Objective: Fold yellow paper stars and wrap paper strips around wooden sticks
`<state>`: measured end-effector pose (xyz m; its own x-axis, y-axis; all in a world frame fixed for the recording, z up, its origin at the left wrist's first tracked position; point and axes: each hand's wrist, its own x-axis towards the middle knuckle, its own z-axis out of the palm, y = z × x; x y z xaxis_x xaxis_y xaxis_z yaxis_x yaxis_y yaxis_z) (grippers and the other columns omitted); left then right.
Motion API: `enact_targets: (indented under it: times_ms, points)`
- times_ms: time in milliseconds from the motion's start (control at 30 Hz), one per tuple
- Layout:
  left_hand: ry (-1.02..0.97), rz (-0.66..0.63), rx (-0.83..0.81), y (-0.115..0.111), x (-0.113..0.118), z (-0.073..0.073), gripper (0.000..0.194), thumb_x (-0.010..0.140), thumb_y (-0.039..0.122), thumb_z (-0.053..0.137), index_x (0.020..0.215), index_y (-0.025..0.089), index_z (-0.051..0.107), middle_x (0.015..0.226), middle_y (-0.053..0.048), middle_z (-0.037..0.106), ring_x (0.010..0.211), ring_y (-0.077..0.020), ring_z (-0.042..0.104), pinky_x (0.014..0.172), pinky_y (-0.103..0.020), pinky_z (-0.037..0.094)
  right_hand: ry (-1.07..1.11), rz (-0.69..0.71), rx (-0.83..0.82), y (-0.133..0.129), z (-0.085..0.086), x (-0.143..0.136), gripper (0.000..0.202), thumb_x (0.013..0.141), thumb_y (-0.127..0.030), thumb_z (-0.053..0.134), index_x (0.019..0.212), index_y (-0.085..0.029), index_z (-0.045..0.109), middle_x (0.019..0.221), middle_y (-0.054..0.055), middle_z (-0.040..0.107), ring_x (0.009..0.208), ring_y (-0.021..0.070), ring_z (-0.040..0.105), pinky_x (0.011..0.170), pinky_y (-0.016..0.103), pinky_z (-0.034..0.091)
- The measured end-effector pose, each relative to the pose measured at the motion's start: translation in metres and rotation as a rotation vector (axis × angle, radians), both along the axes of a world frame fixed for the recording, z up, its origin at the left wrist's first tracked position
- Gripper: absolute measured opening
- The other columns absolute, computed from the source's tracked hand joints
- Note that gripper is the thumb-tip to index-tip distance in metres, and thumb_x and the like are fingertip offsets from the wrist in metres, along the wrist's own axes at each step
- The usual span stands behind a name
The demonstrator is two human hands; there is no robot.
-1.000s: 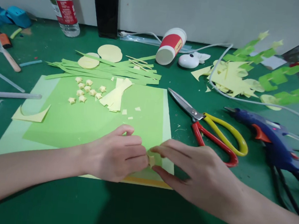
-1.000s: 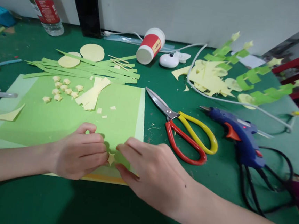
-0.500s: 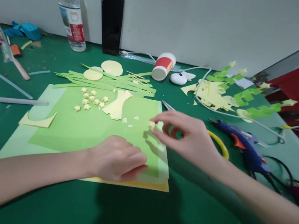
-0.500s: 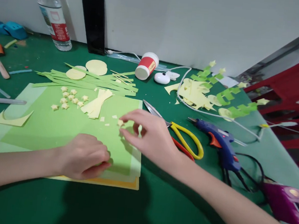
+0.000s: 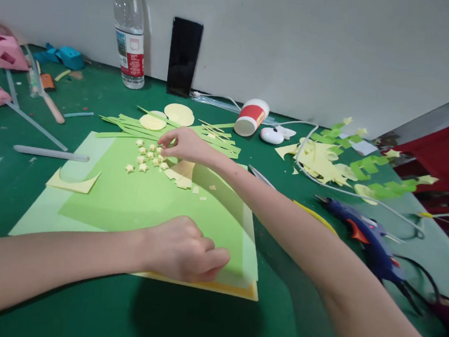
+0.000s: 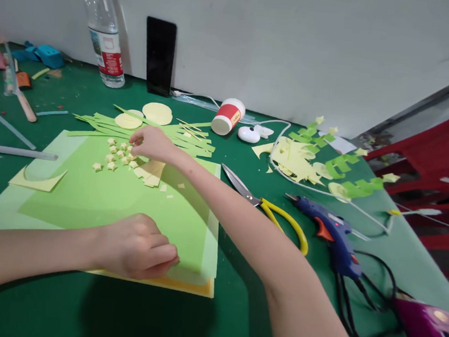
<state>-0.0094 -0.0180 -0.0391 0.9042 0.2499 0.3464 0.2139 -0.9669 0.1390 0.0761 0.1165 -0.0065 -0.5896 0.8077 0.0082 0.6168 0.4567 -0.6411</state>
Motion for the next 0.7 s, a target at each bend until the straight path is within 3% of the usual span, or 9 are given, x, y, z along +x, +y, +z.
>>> enact_targets:
  times_ms: [100, 267, 433, 700]
  points:
    - [0.017, -0.008, -0.019, 0.0, 0.0, 0.002, 0.016, 0.079, 0.018, 0.038, 0.064, 0.019, 0.043, 0.044, 0.005, 0.055, 0.034, -0.0102, 0.044, 0.036, -0.025, 0.023, -0.006, -0.038, 0.024, 0.004, 0.011, 0.007, 0.022, 0.076, -0.017, 0.055, 0.096, -0.012, 0.062, 0.088, 0.004, 0.063, 0.073, 0.0102, 0.055, 0.069, 0.024, 0.045]
    - [0.046, -0.019, -0.047, 0.001, 0.0, 0.003, 0.015, 0.078, 0.019, 0.04, 0.064, 0.019, 0.044, 0.045, 0.004, 0.056, 0.034, -0.0118, 0.045, 0.035, -0.026, 0.022, -0.119, -0.247, 0.118, 0.026, 0.022, 0.042, 0.023, 0.086, -0.021, 0.043, 0.099, -0.01, 0.059, 0.091, 0.007, 0.061, 0.082, 0.0135, 0.056, 0.075, 0.029, 0.046]
    - [0.07, -0.02, -0.062, 0.001, 0.0, 0.003, 0.014, 0.076, 0.017, 0.04, 0.063, 0.019, 0.045, 0.044, 0.003, 0.056, 0.035, -0.0121, 0.046, 0.036, -0.025, 0.023, -0.353, -0.416, 0.128, 0.045, 0.012, 0.074, 0.03, 0.086, -0.032, 0.049, 0.108, -0.013, 0.052, 0.108, 0.008, 0.054, 0.094, 0.0174, 0.055, 0.079, 0.038, 0.047]
    - [0.084, -0.038, -0.072, 0.003, 0.0, 0.001, 0.016, 0.08, 0.018, 0.038, 0.065, 0.018, 0.045, 0.046, 0.003, 0.056, 0.037, -0.0112, 0.046, 0.038, -0.025, 0.024, -0.522, -0.464, 0.073, 0.047, -0.002, 0.083, 0.03, 0.086, -0.031, 0.049, 0.11, -0.014, 0.051, 0.11, 0.008, 0.053, 0.095, 0.0177, 0.054, 0.079, 0.038, 0.047]
